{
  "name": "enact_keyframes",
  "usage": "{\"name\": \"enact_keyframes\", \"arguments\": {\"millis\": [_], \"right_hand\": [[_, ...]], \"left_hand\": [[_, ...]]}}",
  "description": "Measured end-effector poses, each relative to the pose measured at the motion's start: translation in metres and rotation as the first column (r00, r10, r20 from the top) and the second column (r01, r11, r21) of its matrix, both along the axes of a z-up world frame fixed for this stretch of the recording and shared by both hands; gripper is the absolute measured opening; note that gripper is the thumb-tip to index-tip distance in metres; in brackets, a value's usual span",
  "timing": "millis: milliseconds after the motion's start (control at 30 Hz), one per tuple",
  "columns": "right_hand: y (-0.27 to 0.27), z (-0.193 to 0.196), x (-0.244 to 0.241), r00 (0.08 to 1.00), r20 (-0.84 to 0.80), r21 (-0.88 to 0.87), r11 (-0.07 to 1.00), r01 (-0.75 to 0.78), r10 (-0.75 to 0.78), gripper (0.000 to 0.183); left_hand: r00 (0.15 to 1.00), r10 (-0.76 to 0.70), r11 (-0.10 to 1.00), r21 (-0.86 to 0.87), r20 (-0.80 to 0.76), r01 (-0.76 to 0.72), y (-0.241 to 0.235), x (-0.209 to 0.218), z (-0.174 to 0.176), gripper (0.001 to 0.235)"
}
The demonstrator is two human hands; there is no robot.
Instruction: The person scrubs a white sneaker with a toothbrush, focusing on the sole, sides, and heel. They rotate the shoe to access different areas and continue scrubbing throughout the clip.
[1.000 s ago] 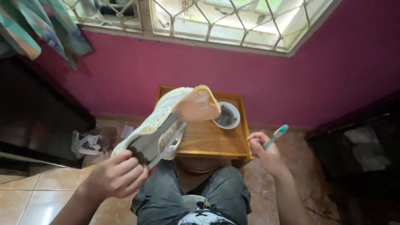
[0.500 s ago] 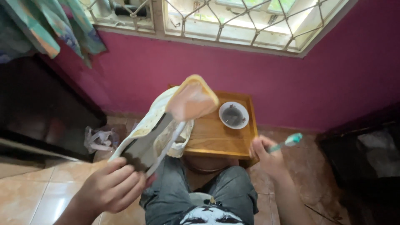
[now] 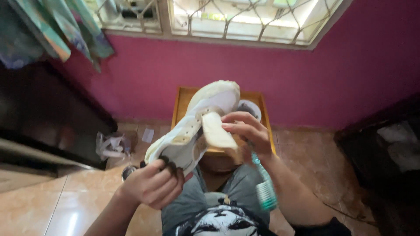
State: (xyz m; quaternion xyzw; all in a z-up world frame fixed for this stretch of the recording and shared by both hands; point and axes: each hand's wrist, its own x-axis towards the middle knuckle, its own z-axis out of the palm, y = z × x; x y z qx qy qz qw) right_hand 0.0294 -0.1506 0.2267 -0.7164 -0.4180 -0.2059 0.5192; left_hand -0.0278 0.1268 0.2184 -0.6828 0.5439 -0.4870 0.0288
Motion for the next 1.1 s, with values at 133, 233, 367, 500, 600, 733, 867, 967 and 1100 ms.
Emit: {"name": "enact_keyframes", "arguments": {"millis": [133, 233, 367, 500, 600, 733, 867, 967, 1100], "right_hand": [[0.002, -0.022, -0.004, 0.964, 0.263, -0.117, 0.991, 0.070, -0.037, 0.030], [-0.003, -0.029, -0.013, 0.969, 0.246, -0.169, 0.985, 0.043, 0.000, 0.029], [-0.004, -0.047, -0.033, 0.936, 0.350, -0.167, 0.980, 0.111, -0.047, 0.028], [-0.001, -0.053, -0.044, 0.948, 0.314, -0.153, 0.984, 0.095, -0.043, 0.032], [0.001, -0.075, -0.052, 0.988, 0.154, -0.090, 0.996, -0.016, 0.030, 0.047], [0.005, -0.093, -0.061, 0.990, 0.138, -0.013, 1.000, 0.026, -0.024, 0.044], [-0.008, -0.135, -0.068, 0.982, 0.099, 0.158, 0.977, 0.146, -0.163, 0.022], [-0.031, -0.198, -0.066, 0.956, -0.240, 0.361, 0.899, 0.249, -0.169, 0.027], [-0.059, -0.293, -0.050, 0.332, -0.897, -0.009, 0.762, 0.648, -0.292, 0.017]], "left_hand": [[1.000, -0.005, 1.000, 0.007, 0.025, 0.005, -0.005, -0.014, -0.004, 0.023], [0.999, -0.033, 0.996, -0.088, -0.001, 0.033, -0.008, -0.022, -0.006, 0.024], [0.998, -0.059, 0.993, -0.102, -0.027, 0.056, -0.006, -0.039, -0.027, 0.023], [0.999, -0.047, 0.987, -0.152, 0.018, 0.050, -0.012, -0.044, -0.038, 0.024], [0.999, -0.049, 0.975, -0.219, 0.000, 0.047, -0.017, -0.047, -0.051, 0.022], [0.997, -0.016, 0.967, -0.253, -0.073, -0.004, -0.029, -0.052, -0.070, 0.025], [0.985, -0.116, 0.921, -0.386, -0.130, 0.057, -0.045, -0.043, -0.099, 0.019], [0.972, -0.176, 0.885, -0.458, -0.159, 0.085, -0.048, -0.035, -0.134, 0.017], [0.893, -0.179, 0.776, -0.617, -0.414, -0.131, -0.073, -0.021, -0.176, 0.023]]}}
